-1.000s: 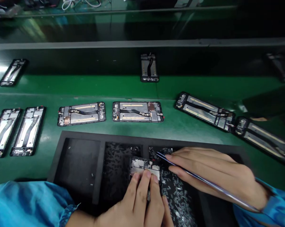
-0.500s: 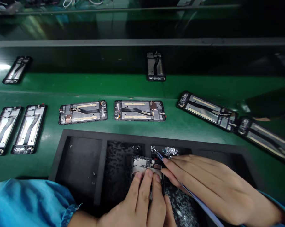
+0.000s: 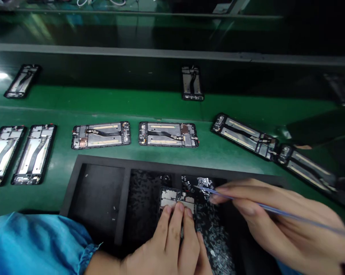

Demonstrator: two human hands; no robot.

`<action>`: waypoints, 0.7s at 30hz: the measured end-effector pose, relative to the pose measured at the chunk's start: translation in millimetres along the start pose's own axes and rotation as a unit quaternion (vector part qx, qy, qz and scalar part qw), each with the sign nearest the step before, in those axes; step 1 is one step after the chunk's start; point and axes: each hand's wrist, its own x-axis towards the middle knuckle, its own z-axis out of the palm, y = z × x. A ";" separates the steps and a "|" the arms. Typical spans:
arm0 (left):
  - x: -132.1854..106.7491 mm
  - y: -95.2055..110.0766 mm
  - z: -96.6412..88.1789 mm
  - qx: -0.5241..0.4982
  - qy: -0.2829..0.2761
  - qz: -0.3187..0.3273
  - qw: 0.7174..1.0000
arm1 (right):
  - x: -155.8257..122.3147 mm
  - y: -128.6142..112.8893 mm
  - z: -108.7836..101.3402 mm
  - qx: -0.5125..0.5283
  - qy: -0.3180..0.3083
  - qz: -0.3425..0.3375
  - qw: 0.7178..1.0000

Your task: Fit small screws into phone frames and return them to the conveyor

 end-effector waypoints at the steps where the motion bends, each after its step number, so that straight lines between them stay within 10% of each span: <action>1: 0.3 0.9 0.7 -0.001 0.009 -0.005 1.000 | 6.1 0.1 2.0 0.048 -0.008 0.011 0.999; 6: 1.7 0.9 2.4 -0.002 0.051 -0.018 0.999 | 30.5 0.2 22.6 0.192 -0.010 0.036 0.981; 16: -4.3 2.3 5.1 -0.030 0.049 -0.013 0.998 | -11.7 6.0 11.2 -0.111 0.016 -0.221 0.969; 21: 10.6 -31.6 -14.5 -0.095 0.026 0.022 0.995 | -8.5 11.0 17.5 -0.051 0.073 -0.099 0.991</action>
